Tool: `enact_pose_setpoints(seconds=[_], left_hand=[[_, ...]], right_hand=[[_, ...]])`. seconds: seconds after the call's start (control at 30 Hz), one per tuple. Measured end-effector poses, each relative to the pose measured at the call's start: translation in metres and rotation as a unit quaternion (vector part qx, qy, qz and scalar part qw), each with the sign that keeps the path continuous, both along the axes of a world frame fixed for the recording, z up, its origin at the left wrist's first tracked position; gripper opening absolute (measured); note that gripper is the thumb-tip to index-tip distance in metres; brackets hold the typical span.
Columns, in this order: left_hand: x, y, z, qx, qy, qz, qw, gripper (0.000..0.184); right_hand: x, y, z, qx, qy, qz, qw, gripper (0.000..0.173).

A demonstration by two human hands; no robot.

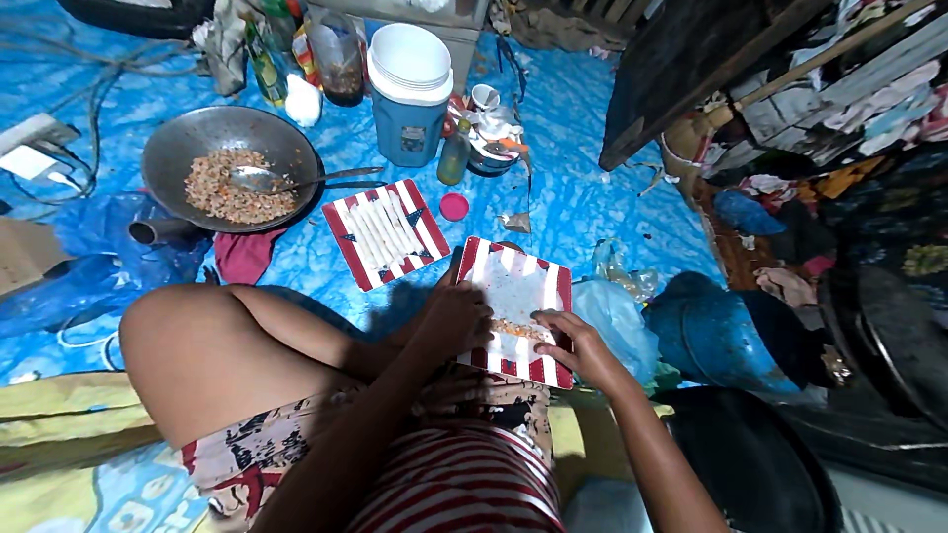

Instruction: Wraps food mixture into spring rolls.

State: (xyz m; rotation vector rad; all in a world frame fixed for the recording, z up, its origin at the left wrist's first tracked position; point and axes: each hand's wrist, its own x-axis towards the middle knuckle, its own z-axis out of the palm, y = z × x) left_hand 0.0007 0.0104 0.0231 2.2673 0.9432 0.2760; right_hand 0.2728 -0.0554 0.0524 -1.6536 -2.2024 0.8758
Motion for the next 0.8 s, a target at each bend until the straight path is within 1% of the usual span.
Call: enact_pose_setpoints(seconds=[0.03, 0.1, 0.2, 0.3, 0.37, 0.47, 0.5, 0.6, 0.7, 0.8], left_hand=[[0.0, 0.0, 0.001, -0.004, 0.006, -0.002, 1.0, 0.04], [0.002, 0.0, 0.002, -0.008, 0.017, -0.004, 1.0, 0.04], [0.002, 0.001, 0.006, -0.018, 0.025, -0.003, 1.0, 0.039], [0.001, 0.001, 0.005, -0.016, 0.019, 0.0, 1.0, 0.039], [0.001, 0.001, 0.004, -0.012, 0.017, 0.0, 1.0, 0.04], [0.001, 0.001, 0.005, -0.013, 0.023, 0.004, 1.0, 0.044], [0.002, 0.001, 0.005, -0.014, 0.027, 0.005, 1.0, 0.045], [0.002, -0.001, 0.006, -0.017, 0.03, 0.009, 0.999, 0.045], [0.001, 0.0, 0.008, -0.018, 0.029, 0.006, 0.999, 0.04], [0.002, 0.0, 0.007, -0.014, 0.021, 0.0, 1.0, 0.036]], right_hand=[[0.0, 0.001, 0.002, -0.016, -0.013, 0.006, 1.0, 0.046], [-0.001, 0.003, 0.0, -0.018, -0.029, 0.022, 0.999, 0.038], [0.001, 0.006, -0.006, 0.022, -0.027, 0.045, 0.998, 0.025], [0.002, 0.008, -0.009, 0.041, -0.014, 0.041, 0.998, 0.02], [0.0, 0.008, -0.007, 0.026, -0.008, 0.015, 1.0, 0.024], [-0.001, 0.01, -0.005, -0.005, -0.021, 0.002, 1.0, 0.039], [-0.002, 0.01, -0.004, -0.016, -0.029, 0.004, 0.999, 0.041], [-0.008, 0.011, -0.001, -0.034, -0.043, 0.012, 0.998, 0.034], [-0.008, 0.01, -0.002, -0.013, -0.045, 0.021, 0.999, 0.023], [-0.006, 0.005, -0.004, 0.012, -0.041, 0.01, 0.999, 0.022]])
